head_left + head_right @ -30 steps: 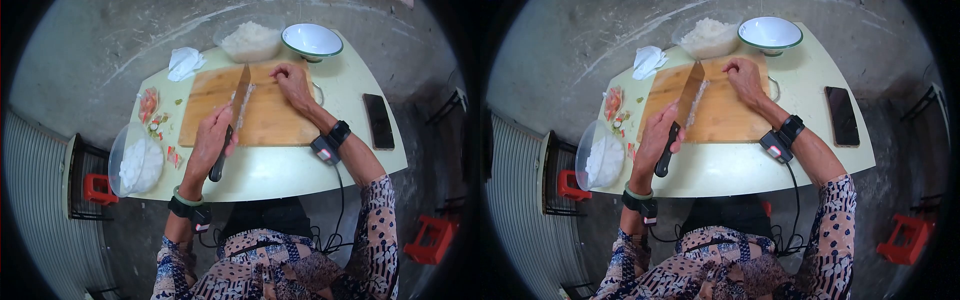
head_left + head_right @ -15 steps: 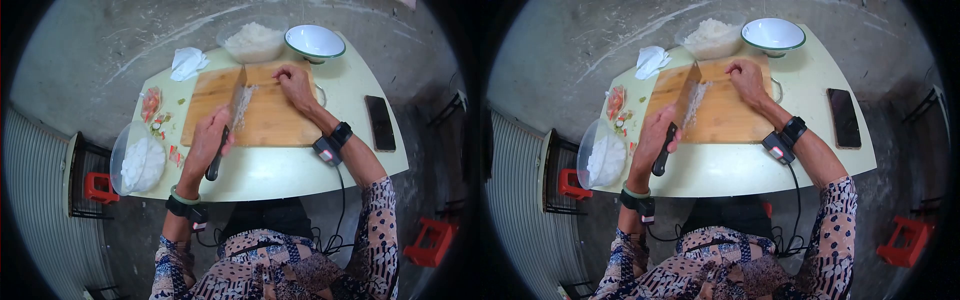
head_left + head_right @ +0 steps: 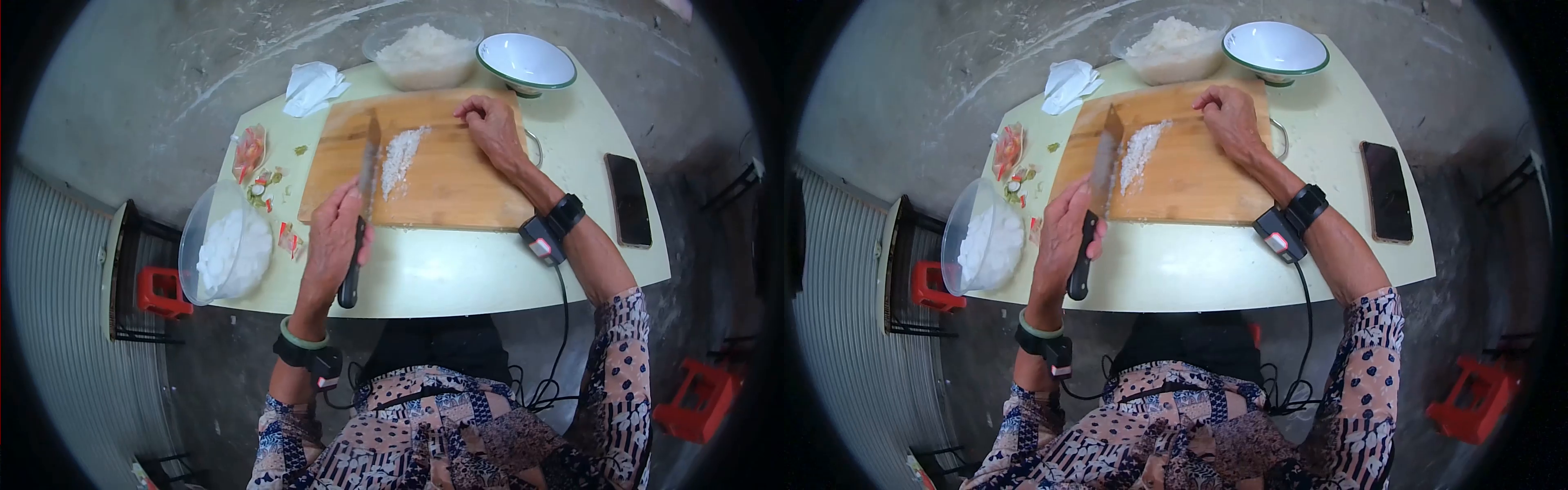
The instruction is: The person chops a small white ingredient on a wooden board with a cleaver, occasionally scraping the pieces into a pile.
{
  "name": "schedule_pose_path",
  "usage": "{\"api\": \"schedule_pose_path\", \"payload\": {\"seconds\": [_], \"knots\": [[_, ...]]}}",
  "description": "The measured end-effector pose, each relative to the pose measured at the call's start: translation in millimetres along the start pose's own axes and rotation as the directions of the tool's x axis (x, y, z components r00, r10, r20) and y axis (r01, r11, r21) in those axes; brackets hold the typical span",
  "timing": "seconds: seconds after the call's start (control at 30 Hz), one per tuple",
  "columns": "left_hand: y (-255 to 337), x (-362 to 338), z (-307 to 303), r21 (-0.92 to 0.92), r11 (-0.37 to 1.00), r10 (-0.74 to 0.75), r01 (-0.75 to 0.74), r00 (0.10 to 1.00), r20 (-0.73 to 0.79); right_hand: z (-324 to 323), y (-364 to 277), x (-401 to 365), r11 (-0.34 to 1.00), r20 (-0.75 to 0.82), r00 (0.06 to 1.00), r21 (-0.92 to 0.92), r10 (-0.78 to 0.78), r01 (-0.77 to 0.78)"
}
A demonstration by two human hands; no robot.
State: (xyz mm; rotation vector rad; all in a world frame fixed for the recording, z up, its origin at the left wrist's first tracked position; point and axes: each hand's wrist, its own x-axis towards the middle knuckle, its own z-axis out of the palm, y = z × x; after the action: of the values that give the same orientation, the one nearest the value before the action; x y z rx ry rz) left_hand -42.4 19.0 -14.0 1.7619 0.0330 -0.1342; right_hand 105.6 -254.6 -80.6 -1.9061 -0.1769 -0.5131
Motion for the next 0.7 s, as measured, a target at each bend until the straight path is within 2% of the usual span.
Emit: {"api": "schedule_pose_path", "payload": {"seconds": [0.07,0.17,0.27,0.33,0.47,0.6,0.67,0.7], "knots": [[11,-1,9,0.031,1.000,0.003,-0.004,0.999,0.033,0,3,1,1.000,-0.002,1.000,-0.003,-0.017,0.017],[21,-2,14,-0.020,1.000,-0.020,0.021,0.999,0.033,1,5,1,0.998,-0.015,0.998,-0.027,-0.053,0.053],[22,1,14,-0.088,0.996,0.024,-0.019,0.998,0.054,-1,-1,-2,1.000,0.002,1.000,0.003,0.009,-0.009],[16,7,13,0.044,0.999,0.012,-0.015,0.998,0.070,-1,-1,-2,1.000,0.008,1.000,-0.005,0.008,-0.008],[24,9,10,0.079,0.997,0.006,-0.013,0.996,0.090,0,2,-1,1.000,0.006,1.000,0.015,-0.005,0.005],[23,12,10,-0.026,0.998,0.053,-0.051,0.997,0.052,0,2,-1,1.000,0.002,1.000,0.018,-0.016,0.015],[11,21,8,0.076,0.996,0.045,-0.054,0.992,0.120,0,1,0,1.000,0.013,1.000,-0.017,-0.009,0.009],[16,19,7,0.067,0.997,0.027,-0.034,0.995,0.094,0,-1,2,1.000,0.007,1.000,-0.016,-0.014,0.014]]}}
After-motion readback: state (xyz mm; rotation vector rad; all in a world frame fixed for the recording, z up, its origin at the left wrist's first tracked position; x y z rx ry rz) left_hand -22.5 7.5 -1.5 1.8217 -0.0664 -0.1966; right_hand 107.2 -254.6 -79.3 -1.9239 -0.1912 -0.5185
